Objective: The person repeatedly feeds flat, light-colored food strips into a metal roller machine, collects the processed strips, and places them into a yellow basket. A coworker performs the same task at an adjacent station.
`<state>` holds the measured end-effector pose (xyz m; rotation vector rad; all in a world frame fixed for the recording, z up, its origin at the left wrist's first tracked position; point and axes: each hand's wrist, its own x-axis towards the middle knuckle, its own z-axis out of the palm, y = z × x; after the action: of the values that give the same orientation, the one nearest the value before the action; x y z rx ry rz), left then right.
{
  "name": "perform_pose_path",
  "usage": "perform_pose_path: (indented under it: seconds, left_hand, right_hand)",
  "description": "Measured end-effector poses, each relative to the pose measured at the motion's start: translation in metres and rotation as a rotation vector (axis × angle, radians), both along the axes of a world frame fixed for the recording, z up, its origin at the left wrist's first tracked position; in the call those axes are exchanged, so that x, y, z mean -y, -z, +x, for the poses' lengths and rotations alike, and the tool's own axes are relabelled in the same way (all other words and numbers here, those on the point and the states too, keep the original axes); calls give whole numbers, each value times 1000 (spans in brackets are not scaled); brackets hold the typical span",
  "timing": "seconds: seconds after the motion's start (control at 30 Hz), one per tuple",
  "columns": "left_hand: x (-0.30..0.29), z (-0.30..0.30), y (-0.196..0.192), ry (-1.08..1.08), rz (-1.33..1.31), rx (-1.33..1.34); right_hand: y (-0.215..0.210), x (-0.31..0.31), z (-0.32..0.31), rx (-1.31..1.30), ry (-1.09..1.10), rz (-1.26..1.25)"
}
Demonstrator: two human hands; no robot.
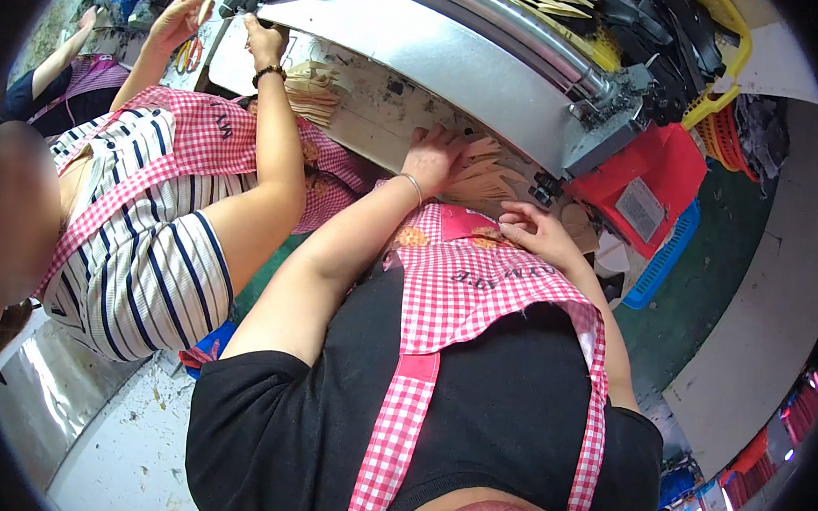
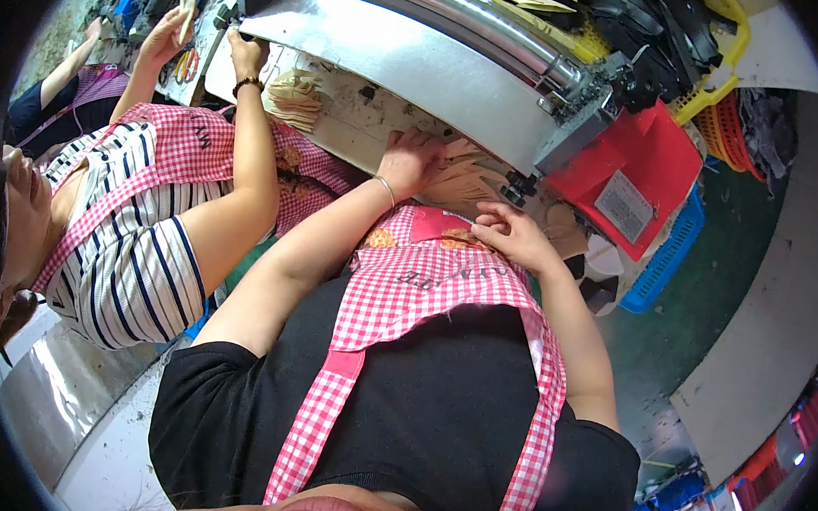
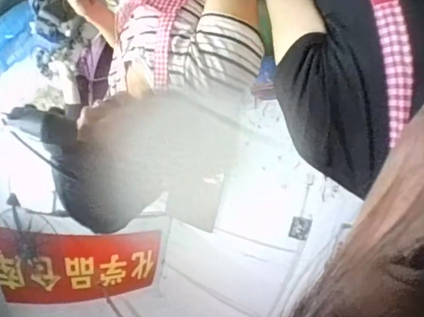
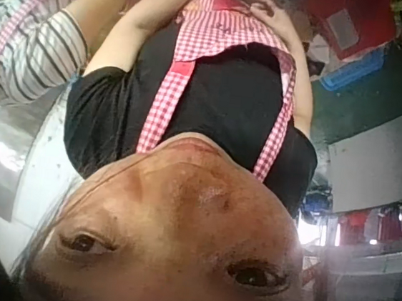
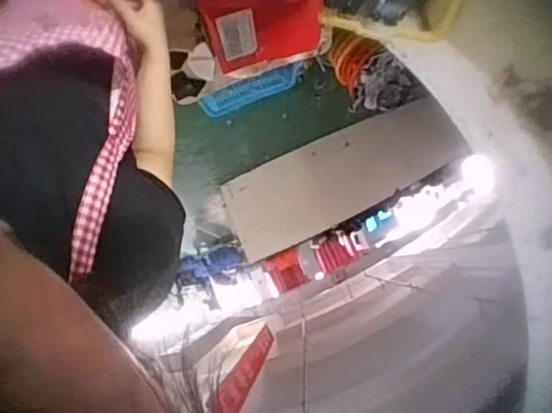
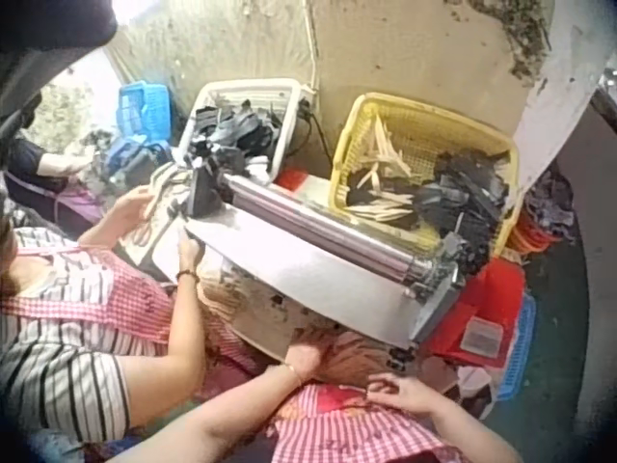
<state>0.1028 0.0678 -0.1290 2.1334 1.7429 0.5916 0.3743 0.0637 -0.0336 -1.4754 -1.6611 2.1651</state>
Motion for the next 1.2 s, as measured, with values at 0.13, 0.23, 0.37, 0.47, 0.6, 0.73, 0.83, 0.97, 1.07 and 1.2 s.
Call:
perform_pose_path:
  seconds: [0.13,0.23,0.37,0.47,0.6,0.73,0.83,0.97,1.07,1.2]
  left_hand:
    - [6,-1,8,-1,-163,68]
    - [6,9,16,-8,-169,-25]
    - [-2,10,-2,-1,-159,-36]
    - [-2,0,-18,-76,-350,245]
    - [14,-8,-36,-23,-441,628]
    - [22,-5,-25,-19,-763,1004]
    - [21,-1,-28,-85,-791,968]
    - [16,3,-38,-117,-617,607]
    - [10,4,-20,-176,-463,424]
    - [17,-1,-26,-43,-290,191]
  right_hand:
    - [32,2,-21,65,19,116]
    - [34,-5,-33,70,-50,157]
    - [30,-12,-36,29,-79,151]
    - [48,-2,-33,74,-4,177]
    - [56,-8,-57,11,283,78]
    - [71,-23,-67,-212,401,10]
    - [68,-22,-76,-292,442,-15]
    - [78,-18,-75,-283,554,-118]
    - [97,-9,-68,-190,745,-203]
    - [85,-5,-55,-64,449,-143]
